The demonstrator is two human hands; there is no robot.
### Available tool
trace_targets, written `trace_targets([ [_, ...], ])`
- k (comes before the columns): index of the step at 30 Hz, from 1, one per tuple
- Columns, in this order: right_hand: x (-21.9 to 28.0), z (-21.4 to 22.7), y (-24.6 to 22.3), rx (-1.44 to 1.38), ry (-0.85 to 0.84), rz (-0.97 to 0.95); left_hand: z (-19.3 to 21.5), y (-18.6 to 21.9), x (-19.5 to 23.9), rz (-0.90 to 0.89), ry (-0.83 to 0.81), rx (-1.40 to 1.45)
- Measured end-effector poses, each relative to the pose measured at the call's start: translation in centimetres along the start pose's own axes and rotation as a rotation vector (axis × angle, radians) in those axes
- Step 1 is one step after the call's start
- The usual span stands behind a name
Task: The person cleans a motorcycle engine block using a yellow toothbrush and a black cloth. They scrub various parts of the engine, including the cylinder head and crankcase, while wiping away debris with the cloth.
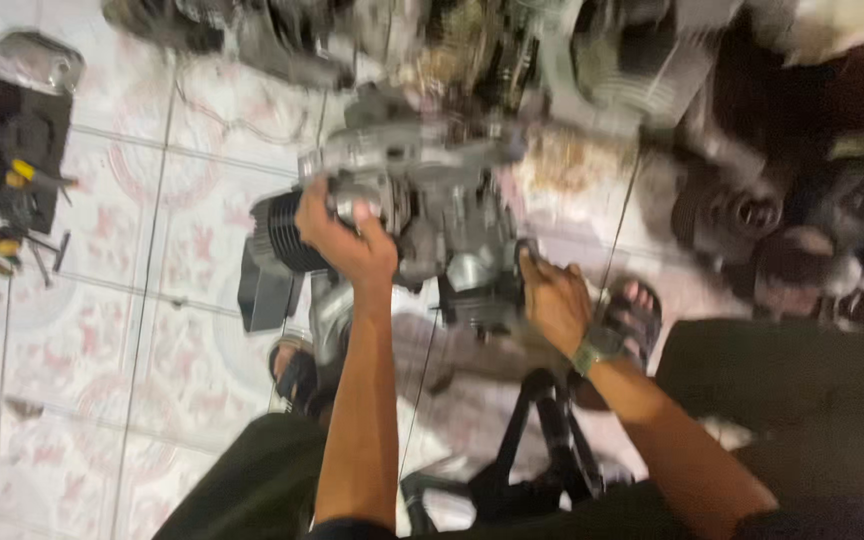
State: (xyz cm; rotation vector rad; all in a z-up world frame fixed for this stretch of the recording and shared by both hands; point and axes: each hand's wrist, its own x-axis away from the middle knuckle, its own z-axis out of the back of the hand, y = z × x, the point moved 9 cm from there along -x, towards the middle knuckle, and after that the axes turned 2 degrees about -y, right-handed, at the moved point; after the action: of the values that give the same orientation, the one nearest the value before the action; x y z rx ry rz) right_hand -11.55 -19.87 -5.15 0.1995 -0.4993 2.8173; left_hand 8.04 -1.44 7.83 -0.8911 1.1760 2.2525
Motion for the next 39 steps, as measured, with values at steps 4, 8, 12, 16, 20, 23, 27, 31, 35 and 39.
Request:
trace_targets([
  [4, 1.1, 0.4, -1.1, -0.112, 0.024, 0.031, 0.0, -0.8, 1.5, 0.035, -0.066, -0.011],
  [8, 2.1, -2.7, 0.4, -0.191, 0.066, -0.009, 0.9, 0.5, 1.4, 0.039, -0.074, -0.011],
  [12, 1.6, -1.9, 0.4, -0.129, 0.163, -0.018, 0.7, -0.4, 0.6, 0.001, -0.065, -0.009],
  [16, 0.8, -0.1, 1.3, -0.248, 0.205, -0.114, -0.3, -0.7, 0.3, 0.042, -0.082, -0.045],
  [20, 2.0, 1.4, 0.0, -0.506, 0.132, -0.195, 1.2, -1.2, 1.4, 0.164, -0.127, -0.045],
  [23, 0.8, -2.6, 3.3, -0.505, 0.091, -0.349, 0.4, -0.7, 0.6, 0.170, -0.107, 0.033],
  [27, -1.9, 1.4, 3.4, -0.574, 0.135, -0.330, -1.4, -1.4, -0.6, 0.145, -0.052, -0.014],
  [31, 3.4, -0.5, 1.3, -0.552, 0.082, -0.371, 2.4, 0.5, 0.9, 0.214, -0.145, -0.054],
  [35, 0.0, -2.9, 3.5, -0.485, 0.178, -0.294, 0.8, -0.7, 0.4, 0.248, -0.074, -0.022],
  [39, -1.0, 1.6, 3.3, -0.470, 0.242, -0.284, -0.8, -1.9, -0.2, 0.274, -0.041, 0.002],
])
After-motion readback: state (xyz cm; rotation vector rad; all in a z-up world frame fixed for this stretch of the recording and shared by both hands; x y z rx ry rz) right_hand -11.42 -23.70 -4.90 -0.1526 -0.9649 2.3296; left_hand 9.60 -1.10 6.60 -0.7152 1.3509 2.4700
